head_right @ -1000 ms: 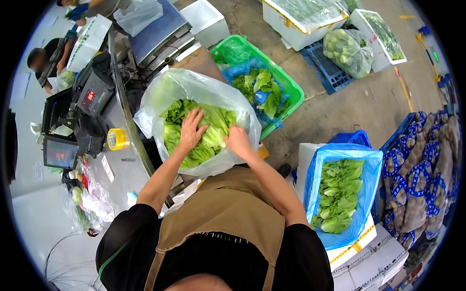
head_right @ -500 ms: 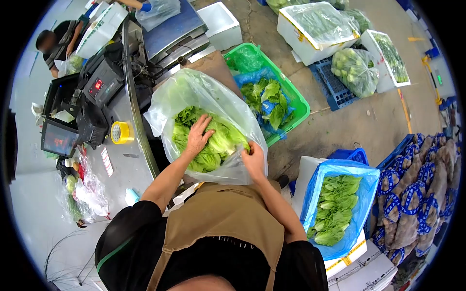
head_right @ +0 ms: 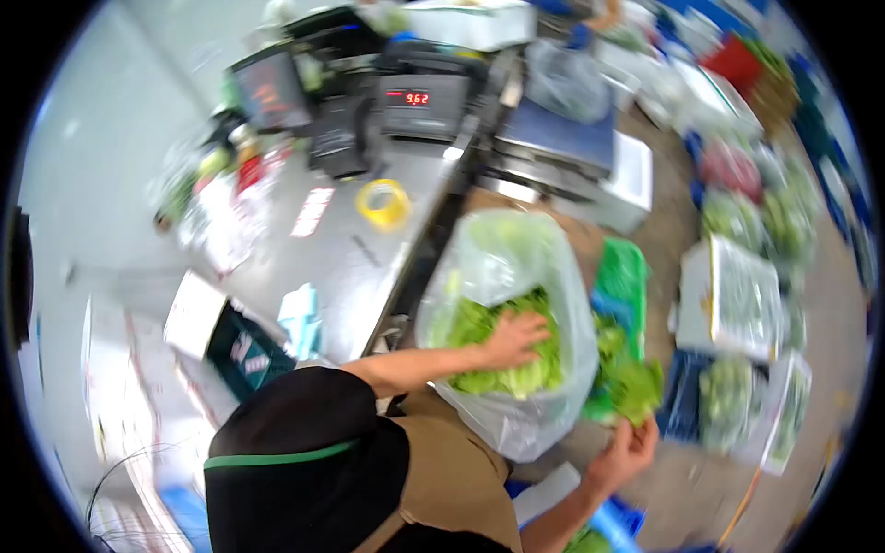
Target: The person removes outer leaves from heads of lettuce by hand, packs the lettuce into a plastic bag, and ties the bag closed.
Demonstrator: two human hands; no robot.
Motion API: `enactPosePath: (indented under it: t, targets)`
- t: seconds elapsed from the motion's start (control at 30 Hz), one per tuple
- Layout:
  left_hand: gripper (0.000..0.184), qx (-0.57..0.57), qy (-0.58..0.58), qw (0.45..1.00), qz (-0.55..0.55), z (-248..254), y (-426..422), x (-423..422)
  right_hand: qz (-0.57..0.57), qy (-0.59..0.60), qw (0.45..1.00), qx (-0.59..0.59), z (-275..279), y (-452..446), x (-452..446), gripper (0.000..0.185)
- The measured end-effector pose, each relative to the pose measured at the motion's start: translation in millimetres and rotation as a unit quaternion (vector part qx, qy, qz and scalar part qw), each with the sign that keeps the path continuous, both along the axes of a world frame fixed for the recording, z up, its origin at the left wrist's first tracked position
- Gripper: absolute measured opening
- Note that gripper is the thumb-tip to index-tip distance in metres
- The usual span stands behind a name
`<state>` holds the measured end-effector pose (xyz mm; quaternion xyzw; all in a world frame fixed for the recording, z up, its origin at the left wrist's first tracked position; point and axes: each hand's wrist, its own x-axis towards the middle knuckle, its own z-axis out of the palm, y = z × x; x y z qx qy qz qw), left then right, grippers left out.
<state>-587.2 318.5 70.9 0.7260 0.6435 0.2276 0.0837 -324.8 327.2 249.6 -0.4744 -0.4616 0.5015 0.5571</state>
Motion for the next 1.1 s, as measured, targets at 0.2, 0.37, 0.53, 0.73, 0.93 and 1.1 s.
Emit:
enactPosePath:
  t: [0.2, 0.37, 0.53, 0.73, 0.93, 1.1]
  targets:
    - [0.049, -0.010, -0.067, 0.996, 0.062, 26, -8, 22, 0.006, 0.002, 1.000, -0.010, -45, 83, 0, 0.030]
    - [0.041, -0.015, -0.062, 0.996, 0.070, 47, -22, 34, 0.037, -0.099, 0.984, -0.146, -147, 130, 23, 0.044]
    - [0.031, 0.073, -0.064, 0.995, 0.013, 62, -45, 66, 0.033, -0.153, 0.981, -0.119, -168, 38, 57, 0.041]
    - [0.026, -0.051, -0.270, 0.953, -0.124, 120, -66, 165, -0.032, -0.267, 0.954, -0.132, -192, -117, 100, 0.027]
    - [0.026, -0.282, -0.243, 0.851, -0.371, 83, -105, 302, -0.232, -0.232, 0.914, -0.238, -187, -255, 200, 0.025]
    - [0.026, -0.383, -0.158, 0.740, -0.529, 29, -140, 429, -0.423, -0.266, 0.808, -0.312, -227, -357, 291, 0.031]
